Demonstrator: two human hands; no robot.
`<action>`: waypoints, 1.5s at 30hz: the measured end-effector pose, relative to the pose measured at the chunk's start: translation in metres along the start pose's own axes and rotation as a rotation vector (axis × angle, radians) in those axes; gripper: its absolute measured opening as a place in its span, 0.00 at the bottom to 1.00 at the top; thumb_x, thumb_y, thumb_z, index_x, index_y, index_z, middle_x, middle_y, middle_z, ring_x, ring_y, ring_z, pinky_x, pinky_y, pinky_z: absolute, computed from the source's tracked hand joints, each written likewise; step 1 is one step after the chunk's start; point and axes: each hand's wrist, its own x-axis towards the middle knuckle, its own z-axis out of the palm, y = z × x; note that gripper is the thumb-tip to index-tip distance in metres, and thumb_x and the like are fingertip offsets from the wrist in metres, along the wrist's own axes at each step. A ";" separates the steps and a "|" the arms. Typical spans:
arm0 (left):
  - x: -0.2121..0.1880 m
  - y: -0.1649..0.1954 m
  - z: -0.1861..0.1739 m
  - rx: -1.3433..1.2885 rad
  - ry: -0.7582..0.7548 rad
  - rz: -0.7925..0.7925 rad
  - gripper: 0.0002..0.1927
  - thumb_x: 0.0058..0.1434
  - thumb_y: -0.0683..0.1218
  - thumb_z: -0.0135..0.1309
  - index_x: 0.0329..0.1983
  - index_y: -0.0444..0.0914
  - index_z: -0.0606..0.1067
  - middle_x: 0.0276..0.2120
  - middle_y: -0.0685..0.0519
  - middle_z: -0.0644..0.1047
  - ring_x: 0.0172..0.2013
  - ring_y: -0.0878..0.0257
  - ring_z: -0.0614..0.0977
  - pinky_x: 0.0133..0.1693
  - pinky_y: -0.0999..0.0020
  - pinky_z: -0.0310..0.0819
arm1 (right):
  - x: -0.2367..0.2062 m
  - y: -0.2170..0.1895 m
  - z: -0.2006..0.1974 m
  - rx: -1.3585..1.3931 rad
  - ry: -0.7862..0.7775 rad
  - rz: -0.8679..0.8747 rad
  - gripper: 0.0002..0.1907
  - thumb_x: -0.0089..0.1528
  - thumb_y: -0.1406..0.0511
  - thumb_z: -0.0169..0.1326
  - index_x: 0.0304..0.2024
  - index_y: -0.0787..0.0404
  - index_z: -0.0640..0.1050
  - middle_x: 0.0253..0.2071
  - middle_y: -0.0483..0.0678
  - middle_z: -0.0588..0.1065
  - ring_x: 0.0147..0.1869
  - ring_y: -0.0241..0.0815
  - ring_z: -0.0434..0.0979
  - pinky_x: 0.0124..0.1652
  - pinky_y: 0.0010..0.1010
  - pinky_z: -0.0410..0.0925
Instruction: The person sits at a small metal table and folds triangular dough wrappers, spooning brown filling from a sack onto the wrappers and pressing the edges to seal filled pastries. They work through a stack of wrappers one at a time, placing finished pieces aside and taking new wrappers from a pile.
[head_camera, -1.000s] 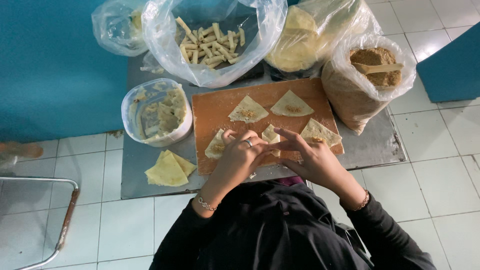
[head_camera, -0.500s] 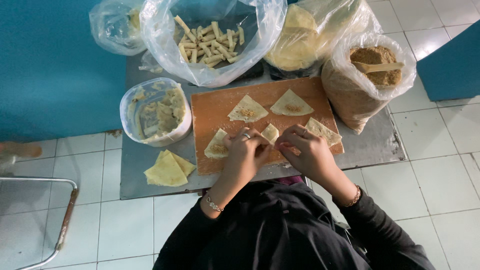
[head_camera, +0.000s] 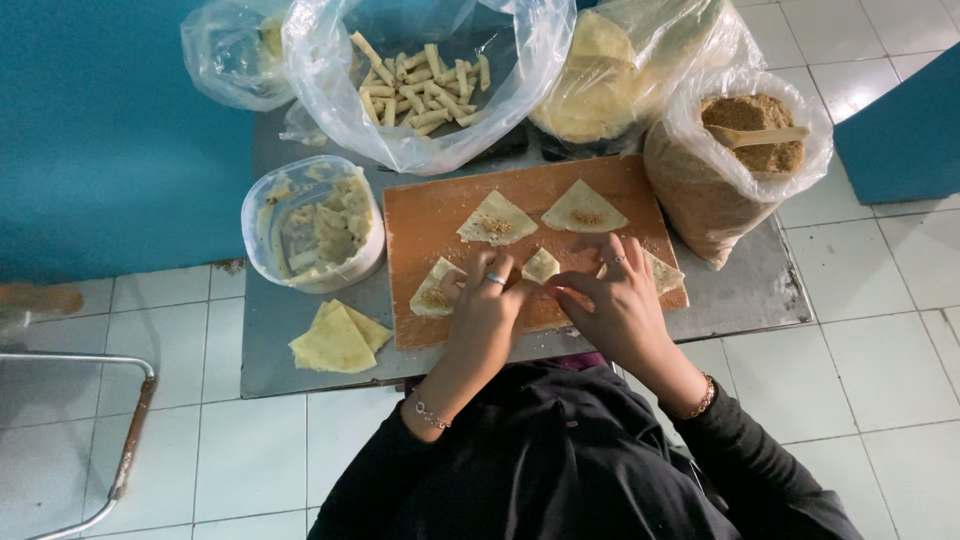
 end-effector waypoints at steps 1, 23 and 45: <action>-0.001 0.000 0.000 -0.030 -0.001 -0.025 0.08 0.57 0.45 0.62 0.41 0.46 0.84 0.48 0.55 0.74 0.57 0.55 0.71 0.54 0.46 0.53 | -0.001 0.000 -0.001 -0.005 0.017 -0.018 0.07 0.54 0.61 0.63 0.35 0.47 0.86 0.49 0.50 0.74 0.53 0.52 0.69 0.52 0.42 0.64; 0.004 0.000 -0.001 -0.098 0.012 -0.111 0.10 0.56 0.53 0.67 0.30 0.43 0.82 0.50 0.54 0.70 0.58 0.51 0.68 0.54 0.45 0.54 | -0.055 0.016 0.009 -0.188 -0.253 -0.167 0.46 0.55 0.67 0.52 0.75 0.56 0.52 0.71 0.41 0.68 0.80 0.44 0.52 0.63 0.80 0.25; 0.009 -0.002 -0.011 -0.126 -0.067 -0.091 0.08 0.53 0.51 0.66 0.34 0.45 0.84 0.53 0.52 0.70 0.61 0.51 0.66 0.55 0.40 0.51 | -0.023 0.023 -0.002 -0.202 0.010 -0.124 0.09 0.58 0.53 0.65 0.39 0.43 0.86 0.64 0.37 0.74 0.80 0.52 0.55 0.68 0.67 0.31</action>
